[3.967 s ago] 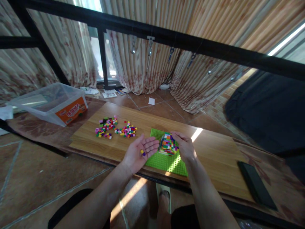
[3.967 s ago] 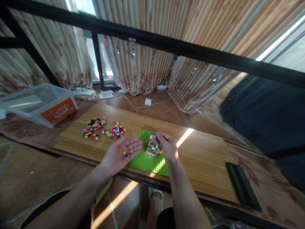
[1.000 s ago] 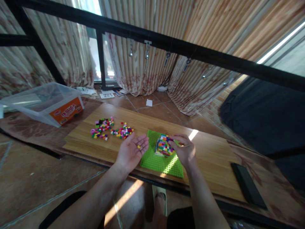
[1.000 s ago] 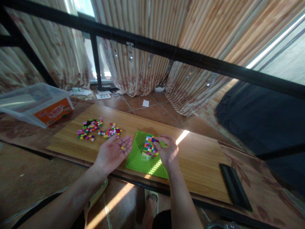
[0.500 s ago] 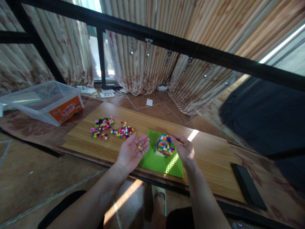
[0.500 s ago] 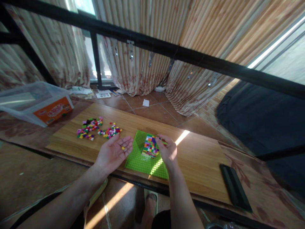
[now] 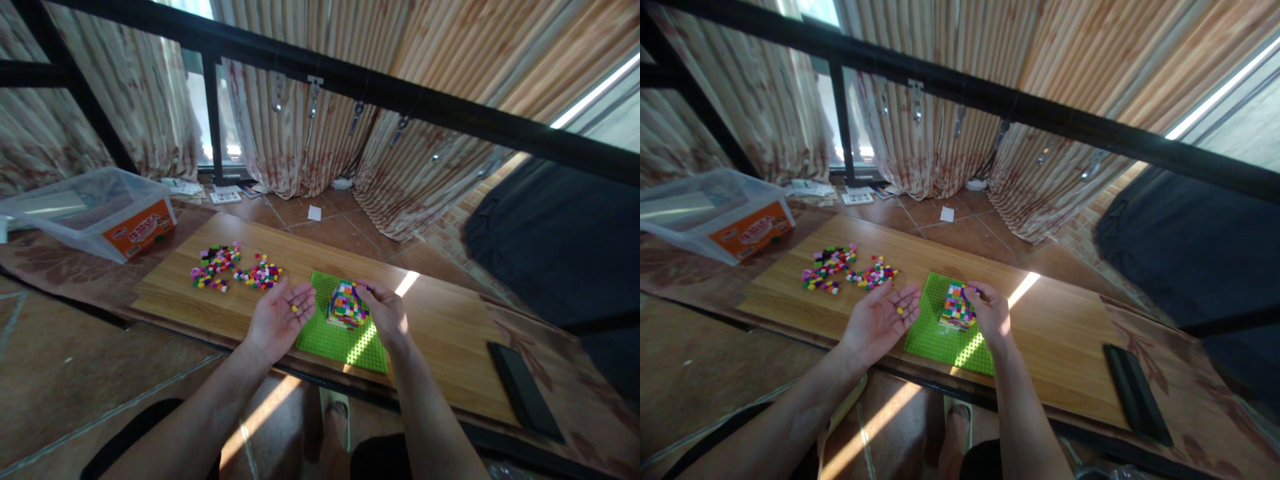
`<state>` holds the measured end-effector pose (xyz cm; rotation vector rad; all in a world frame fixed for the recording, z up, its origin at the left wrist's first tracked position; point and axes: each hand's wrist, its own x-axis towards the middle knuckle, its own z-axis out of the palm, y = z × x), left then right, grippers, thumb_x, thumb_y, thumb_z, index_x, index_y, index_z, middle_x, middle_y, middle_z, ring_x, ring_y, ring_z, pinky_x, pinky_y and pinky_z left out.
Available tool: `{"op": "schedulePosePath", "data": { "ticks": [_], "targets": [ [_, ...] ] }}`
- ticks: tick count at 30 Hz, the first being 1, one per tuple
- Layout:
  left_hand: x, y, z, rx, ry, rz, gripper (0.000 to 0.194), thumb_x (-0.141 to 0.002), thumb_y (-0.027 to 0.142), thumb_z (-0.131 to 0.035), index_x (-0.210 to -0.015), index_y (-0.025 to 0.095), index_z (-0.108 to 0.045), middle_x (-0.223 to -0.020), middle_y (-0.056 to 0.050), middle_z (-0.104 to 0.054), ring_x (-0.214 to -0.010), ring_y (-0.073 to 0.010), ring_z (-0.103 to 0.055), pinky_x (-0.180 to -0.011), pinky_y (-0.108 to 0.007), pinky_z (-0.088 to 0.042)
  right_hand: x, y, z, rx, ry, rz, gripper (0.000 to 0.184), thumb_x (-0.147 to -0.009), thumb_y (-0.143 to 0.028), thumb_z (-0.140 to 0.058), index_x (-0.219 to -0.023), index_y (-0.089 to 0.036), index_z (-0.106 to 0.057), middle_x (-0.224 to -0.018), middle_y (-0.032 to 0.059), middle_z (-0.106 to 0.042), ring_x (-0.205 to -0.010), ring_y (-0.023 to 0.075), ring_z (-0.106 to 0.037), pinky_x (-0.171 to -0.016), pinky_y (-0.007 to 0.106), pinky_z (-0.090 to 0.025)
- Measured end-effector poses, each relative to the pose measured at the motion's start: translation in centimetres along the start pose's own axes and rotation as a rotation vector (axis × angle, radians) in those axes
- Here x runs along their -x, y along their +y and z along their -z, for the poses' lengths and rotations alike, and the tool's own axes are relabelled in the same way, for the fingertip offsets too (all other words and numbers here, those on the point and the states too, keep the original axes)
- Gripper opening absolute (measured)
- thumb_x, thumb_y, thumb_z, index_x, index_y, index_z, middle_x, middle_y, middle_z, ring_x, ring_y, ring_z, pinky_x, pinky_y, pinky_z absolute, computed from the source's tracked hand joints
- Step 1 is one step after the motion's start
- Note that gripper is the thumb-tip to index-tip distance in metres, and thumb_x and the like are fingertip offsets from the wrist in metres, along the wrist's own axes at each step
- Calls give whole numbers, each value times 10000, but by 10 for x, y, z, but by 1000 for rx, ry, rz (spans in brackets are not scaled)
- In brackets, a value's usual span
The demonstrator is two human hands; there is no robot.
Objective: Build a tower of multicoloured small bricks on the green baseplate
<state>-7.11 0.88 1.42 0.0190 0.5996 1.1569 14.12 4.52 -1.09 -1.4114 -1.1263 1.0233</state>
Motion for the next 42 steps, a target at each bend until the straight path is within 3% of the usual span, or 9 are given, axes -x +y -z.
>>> {"op": "schedulePosePath", "data": {
  "ticks": [13,17,21,23,27,29,34,42],
  "targets": [
    [0,-2,2,-20,-38,20,389,-881,362,-451,-852,45,-674,-818,-129,-677,-761,-169,-638,-747,-278,-519,0,3,2,-4,-1,31,437,-648,-487,-717,-954,-176,-703,-853,51,-731,-739,177,-670,-668,303,-534],
    [3,-2,-1,-23,-84,29,454,-880,431,-431,-901,46,-671,-921,-165,-677,-888,-206,-639,-848,-317,-495,-1,-8,10,-57,192,124,396,-709,-484,-670,-937,-162,-703,-911,88,-723,-812,191,-673,-676,310,-527],
    [4,-5,-2,4,-189,43,512,-879,491,-401,-980,58,-655,-1115,-195,-634,-1092,-256,-575,-966,-360,-425,10,-25,5,-15,404,345,270,-742,-399,-667,-830,-146,-703,-765,63,-708,-708,161,-642,-640,289,-504],
    [5,-6,-2,21,-245,51,538,-878,516,-386,-1023,65,-641,-1173,-195,-609,-1145,-265,-542,-991,-369,-399,23,-34,-6,41,341,444,192,-755,-349,-663,-807,-168,-699,-747,39,-696,-675,147,-625,-644,287,-501],
    [8,-7,-4,31,-303,47,570,-874,548,-372,-1086,78,-615,-1165,-174,-613,-1079,-229,-574,-944,-327,-421,51,-43,-37,359,-100,649,122,-824,-266,-594,-872,-231,-700,-855,30,-682,-800,157,-616,-763,316,-491],
    [9,-7,-4,16,-307,34,578,-874,554,-368,-1104,80,-607,-1154,-167,-617,-1007,-204,-599,-877,-289,-448,59,-43,-50,474,-203,686,133,-831,-253,-585,-909,-245,-693,-894,32,-680,-862,174,-606,-811,338,-477],
    [9,-5,-3,-46,-303,22,601,-878,563,-342,-1135,79,-588,-1190,-173,-593,-990,-208,-599,-818,-281,-461,61,-35,-69,654,-235,710,115,-830,-221,-587,-881,-231,-689,-902,38,-675,-881,202,-574,-804,353,-454],
    [13,-6,-6,-89,-304,16,582,-890,547,-311,-1117,97,-603,-1175,-173,-604,-1048,-250,-583,-891,-362,-446,68,-35,-70,674,-235,720,168,-864,-182,-517,-855,-221,-681,-897,39,-676,-892,194,-570,-820,341,-445]
  ]
}}
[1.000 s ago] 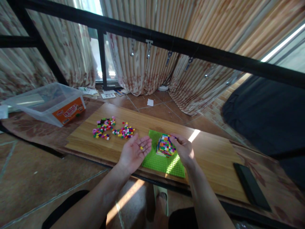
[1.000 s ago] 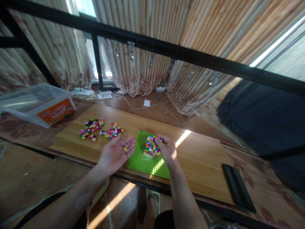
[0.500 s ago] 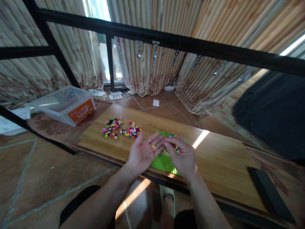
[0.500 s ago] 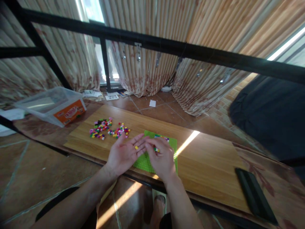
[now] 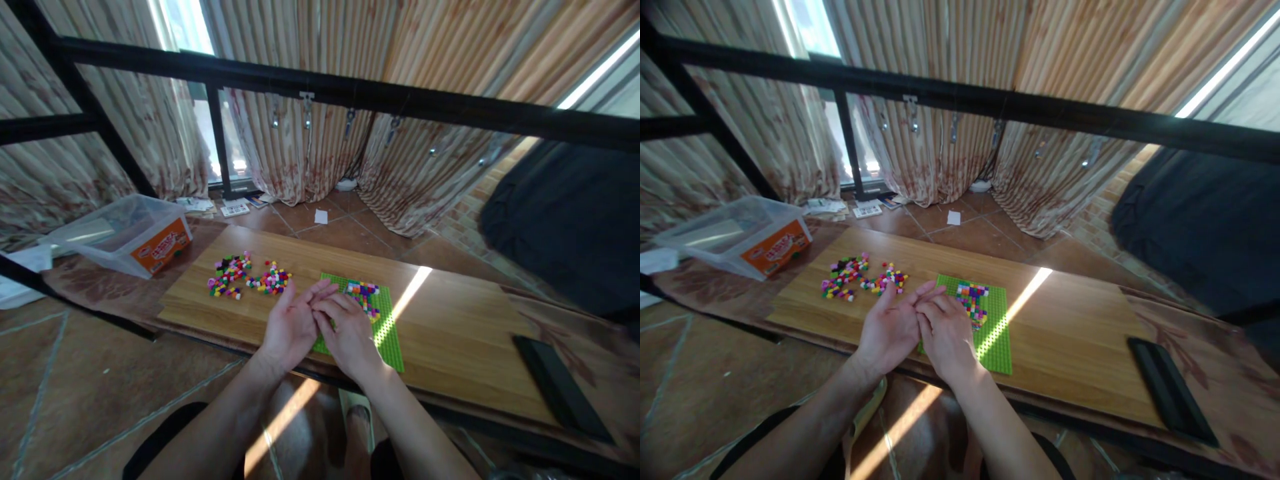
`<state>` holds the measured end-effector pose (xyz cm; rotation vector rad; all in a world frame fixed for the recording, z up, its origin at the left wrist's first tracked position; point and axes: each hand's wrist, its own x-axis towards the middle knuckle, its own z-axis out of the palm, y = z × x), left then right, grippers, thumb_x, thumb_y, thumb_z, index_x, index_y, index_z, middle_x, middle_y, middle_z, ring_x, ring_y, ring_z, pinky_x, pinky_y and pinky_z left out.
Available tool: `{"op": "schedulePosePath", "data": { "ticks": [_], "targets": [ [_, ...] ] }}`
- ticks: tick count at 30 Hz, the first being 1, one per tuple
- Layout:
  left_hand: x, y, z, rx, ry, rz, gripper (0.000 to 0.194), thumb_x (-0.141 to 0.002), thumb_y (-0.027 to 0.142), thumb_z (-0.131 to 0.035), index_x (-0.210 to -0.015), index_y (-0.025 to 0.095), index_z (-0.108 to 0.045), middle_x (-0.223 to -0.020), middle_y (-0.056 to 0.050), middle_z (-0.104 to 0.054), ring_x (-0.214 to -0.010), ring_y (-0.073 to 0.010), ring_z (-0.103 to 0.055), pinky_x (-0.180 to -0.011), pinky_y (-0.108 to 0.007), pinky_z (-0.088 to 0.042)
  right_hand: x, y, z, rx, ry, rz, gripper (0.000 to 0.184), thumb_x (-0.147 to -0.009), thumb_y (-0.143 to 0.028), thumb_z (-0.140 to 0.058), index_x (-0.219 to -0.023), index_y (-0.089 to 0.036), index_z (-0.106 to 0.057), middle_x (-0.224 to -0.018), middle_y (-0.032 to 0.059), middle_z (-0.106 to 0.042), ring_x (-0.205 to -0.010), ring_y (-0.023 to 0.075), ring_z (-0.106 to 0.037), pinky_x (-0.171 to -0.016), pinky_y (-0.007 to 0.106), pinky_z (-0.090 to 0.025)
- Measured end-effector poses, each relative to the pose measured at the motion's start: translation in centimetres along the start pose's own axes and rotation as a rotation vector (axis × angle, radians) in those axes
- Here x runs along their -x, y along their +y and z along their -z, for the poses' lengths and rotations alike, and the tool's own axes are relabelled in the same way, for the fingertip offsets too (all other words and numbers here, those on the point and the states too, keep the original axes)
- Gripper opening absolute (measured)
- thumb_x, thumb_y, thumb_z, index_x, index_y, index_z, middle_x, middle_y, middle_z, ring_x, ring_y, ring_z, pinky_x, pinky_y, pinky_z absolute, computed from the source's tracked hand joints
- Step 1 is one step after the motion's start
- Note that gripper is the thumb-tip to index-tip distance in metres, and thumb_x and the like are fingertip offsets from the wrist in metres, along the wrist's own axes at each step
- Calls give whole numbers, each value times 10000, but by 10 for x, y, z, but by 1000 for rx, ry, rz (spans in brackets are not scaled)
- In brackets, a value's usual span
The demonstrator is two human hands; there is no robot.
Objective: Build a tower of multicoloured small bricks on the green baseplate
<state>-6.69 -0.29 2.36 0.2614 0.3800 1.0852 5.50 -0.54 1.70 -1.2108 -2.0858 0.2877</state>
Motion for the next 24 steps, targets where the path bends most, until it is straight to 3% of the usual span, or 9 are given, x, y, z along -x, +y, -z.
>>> {"op": "schedulePosePath", "data": {
  "ticks": [4,8,11,15,24],
  "targets": [
    [0,-1,0,-17,26,6,547,-887,529,-357,-1096,100,-624,-1160,-166,-620,-1056,-235,-584,-916,-356,-440,-1,10,17,-62,71,-63,182,-864,-204,-507,-862,-240,-685,-897,36,-679,-872,183,-590,-800,331,-465],
    [-3,1,3,-33,112,0,497,-892,486,-388,-1043,91,-648,-1198,-173,-608,-1123,-251,-557,-959,-372,-422,1,42,49,-81,283,-295,144,-823,-294,-559,-831,-232,-688,-816,27,-689,-752,170,-613,-733,309,-486],
    [-4,2,5,-43,173,-3,474,-889,461,-408,-1007,79,-662,-1131,-170,-642,-1056,-236,-595,-928,-350,-448,5,65,64,-43,370,-409,136,-774,-323,-603,-775,-215,-686,-737,18,-685,-659,164,-602,-669,296,-481],
    [-6,0,4,-45,208,-2,438,-887,425,-429,-964,72,-676,-997,-148,-686,-932,-206,-637,-859,-316,-485,9,78,61,-27,325,-375,144,-780,-305,-579,-766,-213,-690,-740,15,-687,-688,167,-611,-685,297,-475],
    [-8,-3,8,-62,236,24,390,-882,386,-452,-907,77,-690,-882,-134,-697,-787,-169,-649,-760,-278,-513,4,71,49,91,257,-262,170,-818,-252,-537,-792,-223,-703,-819,37,-686,-795,180,-616,-745,314,-482]
  ]
}}
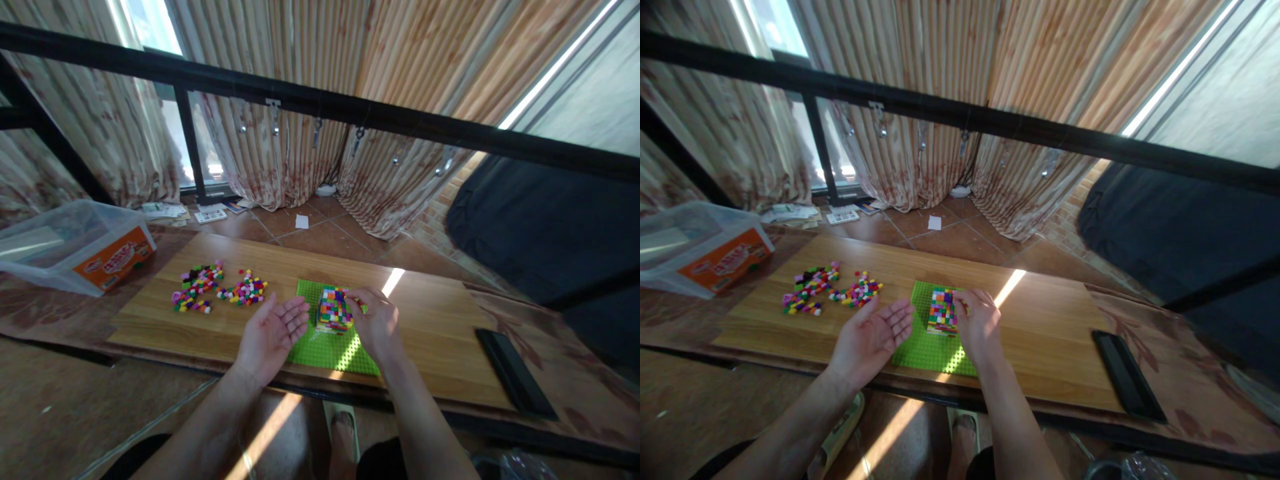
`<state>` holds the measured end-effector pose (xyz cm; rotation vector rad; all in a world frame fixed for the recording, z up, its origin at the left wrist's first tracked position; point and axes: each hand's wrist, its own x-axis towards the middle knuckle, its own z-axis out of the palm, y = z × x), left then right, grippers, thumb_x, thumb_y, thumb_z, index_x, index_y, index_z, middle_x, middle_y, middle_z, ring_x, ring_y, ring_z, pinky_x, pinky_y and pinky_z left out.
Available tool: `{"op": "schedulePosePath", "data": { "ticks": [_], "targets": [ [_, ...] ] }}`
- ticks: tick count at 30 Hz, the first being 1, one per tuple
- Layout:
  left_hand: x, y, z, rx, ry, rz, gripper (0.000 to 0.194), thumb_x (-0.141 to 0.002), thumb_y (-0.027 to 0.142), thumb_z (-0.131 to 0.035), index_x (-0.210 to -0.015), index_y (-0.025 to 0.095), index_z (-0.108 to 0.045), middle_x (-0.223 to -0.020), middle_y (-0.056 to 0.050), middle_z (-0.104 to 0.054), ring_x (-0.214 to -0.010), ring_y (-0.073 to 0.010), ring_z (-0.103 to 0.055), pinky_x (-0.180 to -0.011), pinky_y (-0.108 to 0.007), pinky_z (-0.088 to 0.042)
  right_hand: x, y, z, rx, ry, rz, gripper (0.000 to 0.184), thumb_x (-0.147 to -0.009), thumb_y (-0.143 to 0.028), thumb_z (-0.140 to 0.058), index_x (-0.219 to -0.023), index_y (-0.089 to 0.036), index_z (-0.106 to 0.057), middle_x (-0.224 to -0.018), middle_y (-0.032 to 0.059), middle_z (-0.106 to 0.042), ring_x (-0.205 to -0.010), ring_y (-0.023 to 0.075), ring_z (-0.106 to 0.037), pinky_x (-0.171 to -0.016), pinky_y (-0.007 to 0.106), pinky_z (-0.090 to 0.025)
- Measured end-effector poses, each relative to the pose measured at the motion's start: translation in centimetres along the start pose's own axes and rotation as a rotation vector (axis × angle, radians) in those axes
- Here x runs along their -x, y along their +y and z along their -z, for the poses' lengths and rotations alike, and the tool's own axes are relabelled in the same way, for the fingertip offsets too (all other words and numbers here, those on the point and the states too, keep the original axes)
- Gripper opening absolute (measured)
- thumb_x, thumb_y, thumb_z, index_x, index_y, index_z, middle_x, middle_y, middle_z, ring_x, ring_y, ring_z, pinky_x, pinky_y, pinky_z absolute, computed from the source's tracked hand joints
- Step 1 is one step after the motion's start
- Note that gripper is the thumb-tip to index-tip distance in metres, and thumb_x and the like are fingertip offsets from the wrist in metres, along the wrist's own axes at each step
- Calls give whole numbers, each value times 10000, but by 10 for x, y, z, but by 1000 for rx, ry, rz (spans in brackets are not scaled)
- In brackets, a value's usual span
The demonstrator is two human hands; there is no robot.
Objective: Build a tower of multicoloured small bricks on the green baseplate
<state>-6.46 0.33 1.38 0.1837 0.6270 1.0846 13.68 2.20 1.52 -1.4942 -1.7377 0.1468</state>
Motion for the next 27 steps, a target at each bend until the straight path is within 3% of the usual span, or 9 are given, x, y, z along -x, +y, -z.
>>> {"op": "schedulePosePath", "data": {
  "ticks": [5,17,27],
  "targets": [
    [0,1,1,9,11,6,378,-878,387,-460,-883,87,-691,-845,-126,-696,-747,-160,-645,-719,-269,-516,0,0,-1,27,-2,39,170,-822,-250,-544,-784,-237,-710,-810,33,-674,-788,177,-612,-740,314,-486],
    [-1,0,1,19,37,6,355,-888,345,-454,-832,80,-683,-786,-114,-684,-685,-149,-635,-658,-254,-514,1,10,-4,12,7,-27,142,-806,-297,-587,-818,-231,-712,-825,16,-688,-784,167,-622,-734,298,-481],
    [-1,-2,1,16,30,10,343,-880,338,-463,-828,85,-689,-780,-108,-684,-658,-130,-622,-646,-235,-500,3,9,-4,25,4,-41,178,-780,-346,-586,-832,-247,-724,-777,14,-703,-634,157,-591,-620,285,-474]
  ]
}}
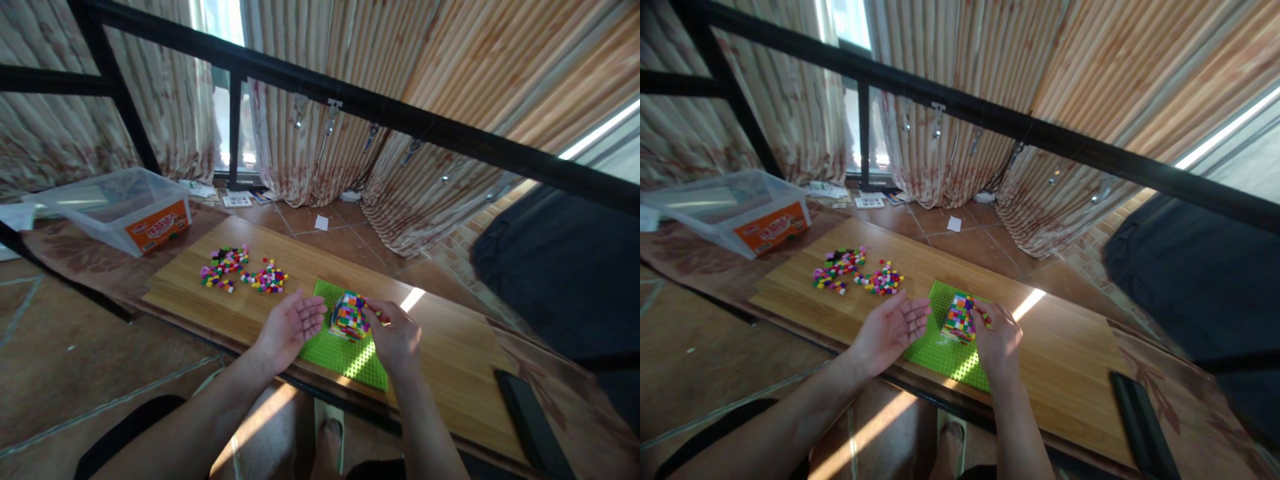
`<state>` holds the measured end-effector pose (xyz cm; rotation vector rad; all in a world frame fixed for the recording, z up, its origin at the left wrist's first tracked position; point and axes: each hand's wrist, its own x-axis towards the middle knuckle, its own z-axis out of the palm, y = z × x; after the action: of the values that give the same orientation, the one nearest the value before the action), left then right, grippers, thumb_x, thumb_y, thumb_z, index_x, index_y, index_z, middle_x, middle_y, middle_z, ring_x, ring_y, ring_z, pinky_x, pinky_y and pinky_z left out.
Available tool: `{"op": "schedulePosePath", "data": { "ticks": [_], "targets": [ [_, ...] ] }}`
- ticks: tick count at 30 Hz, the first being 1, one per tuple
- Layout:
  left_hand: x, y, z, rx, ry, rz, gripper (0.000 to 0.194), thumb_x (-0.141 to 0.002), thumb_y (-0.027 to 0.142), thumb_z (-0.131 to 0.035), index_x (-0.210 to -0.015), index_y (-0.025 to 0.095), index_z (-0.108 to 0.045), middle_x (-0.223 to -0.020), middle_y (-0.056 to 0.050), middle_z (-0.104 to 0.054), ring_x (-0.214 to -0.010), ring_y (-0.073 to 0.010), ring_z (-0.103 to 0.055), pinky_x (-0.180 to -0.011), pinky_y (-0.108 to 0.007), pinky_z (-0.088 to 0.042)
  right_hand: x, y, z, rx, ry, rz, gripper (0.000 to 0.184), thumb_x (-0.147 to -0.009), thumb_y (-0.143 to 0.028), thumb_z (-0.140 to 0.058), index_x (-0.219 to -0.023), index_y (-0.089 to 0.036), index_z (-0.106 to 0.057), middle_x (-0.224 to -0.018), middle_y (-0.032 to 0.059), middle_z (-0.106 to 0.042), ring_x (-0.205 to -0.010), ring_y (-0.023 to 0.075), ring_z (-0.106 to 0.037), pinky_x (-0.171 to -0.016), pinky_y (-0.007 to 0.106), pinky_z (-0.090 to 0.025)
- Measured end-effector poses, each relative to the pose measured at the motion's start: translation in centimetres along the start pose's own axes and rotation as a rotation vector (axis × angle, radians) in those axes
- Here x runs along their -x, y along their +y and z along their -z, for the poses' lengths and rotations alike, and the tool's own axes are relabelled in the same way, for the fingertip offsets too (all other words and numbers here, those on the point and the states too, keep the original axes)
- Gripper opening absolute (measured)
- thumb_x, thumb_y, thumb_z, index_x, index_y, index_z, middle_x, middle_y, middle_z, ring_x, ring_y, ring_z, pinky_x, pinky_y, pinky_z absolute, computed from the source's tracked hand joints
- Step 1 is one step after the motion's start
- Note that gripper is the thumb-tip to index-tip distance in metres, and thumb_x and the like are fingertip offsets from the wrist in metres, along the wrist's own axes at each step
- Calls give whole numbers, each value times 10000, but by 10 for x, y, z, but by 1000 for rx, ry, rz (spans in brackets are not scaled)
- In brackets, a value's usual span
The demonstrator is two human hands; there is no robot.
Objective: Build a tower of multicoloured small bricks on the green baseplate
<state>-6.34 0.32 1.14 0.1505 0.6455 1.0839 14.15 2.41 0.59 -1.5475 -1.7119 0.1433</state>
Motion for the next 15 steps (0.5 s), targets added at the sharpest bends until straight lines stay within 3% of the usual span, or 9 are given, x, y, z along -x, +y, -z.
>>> {"op": "schedulePosePath", "data": {
  "ticks": [6,10,15],
  "targets": [
    [1,0,1,-2,3,-12,349,-880,335,-462,-841,73,-688,-782,-103,-683,-658,-124,-619,-646,-225,-491,-2,-1,9,-29,25,-46,179,-752,-371,-615,-773,-227,-720,-728,15,-699,-578,146,-575,-588,271,-469],
    [0,0,1,1,-1,-17,335,-877,329,-472,-835,75,-686,-779,-101,-680,-662,-124,-618,-649,-227,-492,-4,3,15,-92,71,-167,258,-746,-434,-618,-797,-203,-721,-695,29,-693,-578,151,-593,-563,264,-473],
    [-1,-1,2,-9,1,-16,327,-876,324,-478,-834,75,-686,-787,-101,-679,-672,-127,-619,-653,-225,-493,-6,15,5,-330,25,-358,410,-707,-490,-645,-942,-159,-704,-864,86,-716,-763,196,-651,-638,294,-516]
  ]
}}
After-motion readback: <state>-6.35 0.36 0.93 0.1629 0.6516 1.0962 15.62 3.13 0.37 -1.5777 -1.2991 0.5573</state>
